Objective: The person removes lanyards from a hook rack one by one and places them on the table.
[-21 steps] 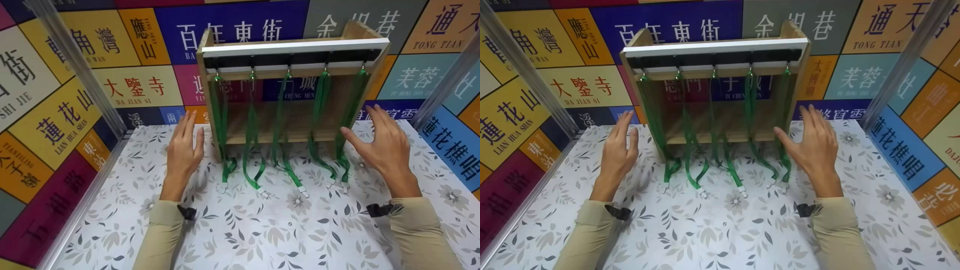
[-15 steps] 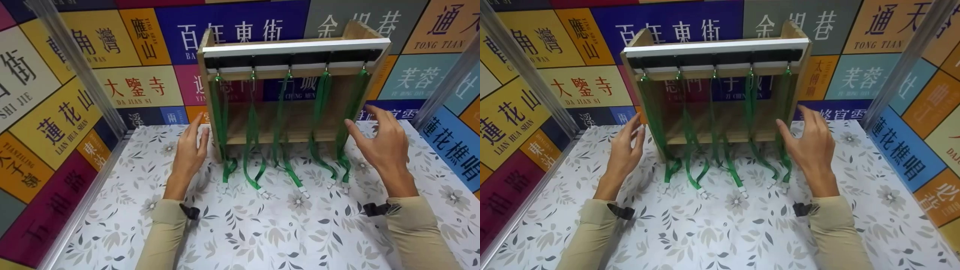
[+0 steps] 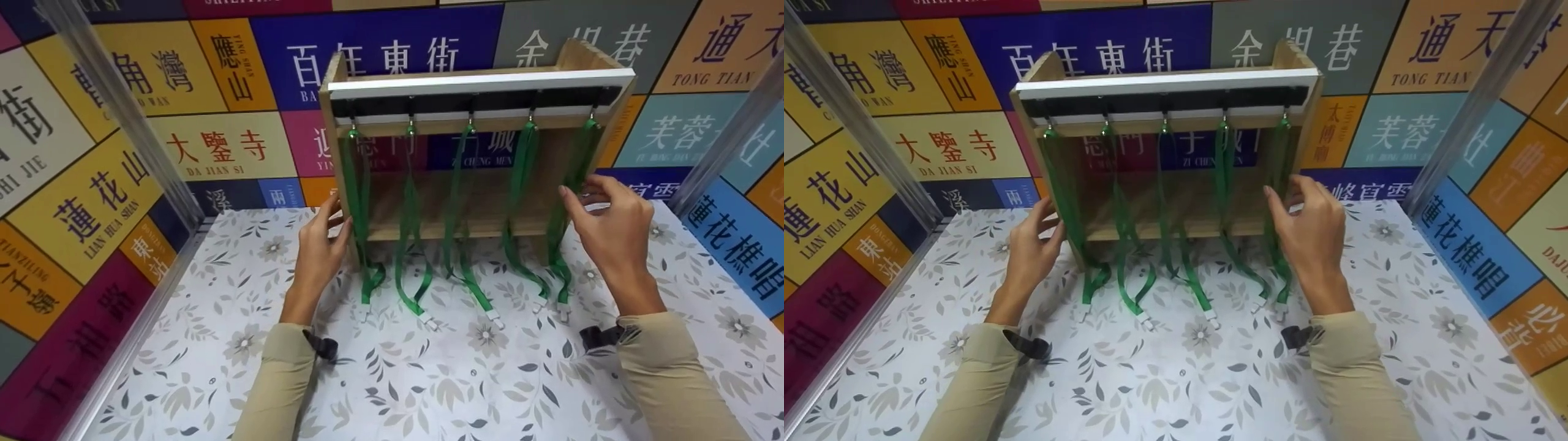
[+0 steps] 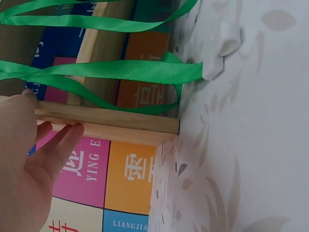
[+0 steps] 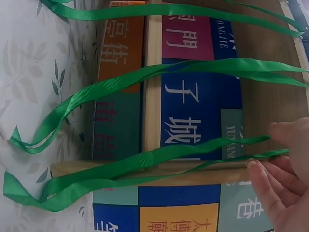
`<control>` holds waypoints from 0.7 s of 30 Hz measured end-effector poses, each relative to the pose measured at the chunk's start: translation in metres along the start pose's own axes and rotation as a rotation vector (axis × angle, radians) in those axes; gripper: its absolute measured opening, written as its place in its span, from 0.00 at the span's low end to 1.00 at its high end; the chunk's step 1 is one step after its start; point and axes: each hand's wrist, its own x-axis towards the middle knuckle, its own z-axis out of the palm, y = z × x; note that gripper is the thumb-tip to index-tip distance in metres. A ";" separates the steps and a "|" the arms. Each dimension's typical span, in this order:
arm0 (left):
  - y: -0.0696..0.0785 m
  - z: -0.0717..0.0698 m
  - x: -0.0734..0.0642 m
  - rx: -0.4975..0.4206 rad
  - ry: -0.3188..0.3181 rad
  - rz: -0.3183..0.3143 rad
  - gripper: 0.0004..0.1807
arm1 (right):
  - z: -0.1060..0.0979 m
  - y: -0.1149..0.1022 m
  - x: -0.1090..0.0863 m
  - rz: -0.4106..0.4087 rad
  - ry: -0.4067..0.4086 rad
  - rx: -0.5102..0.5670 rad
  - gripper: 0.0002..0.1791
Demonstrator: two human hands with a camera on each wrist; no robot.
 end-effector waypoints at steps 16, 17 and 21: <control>0.000 0.003 -0.003 -0.019 0.001 0.020 0.30 | -0.013 -0.016 0.012 -0.079 0.242 0.065 0.11; 0.000 0.002 -0.003 -0.019 0.001 0.020 0.30 | -0.017 -0.020 0.012 -0.075 0.251 0.082 0.10; -0.001 0.000 -0.003 -0.006 0.002 0.013 0.31 | -0.032 -0.033 0.013 -0.046 0.258 0.138 0.10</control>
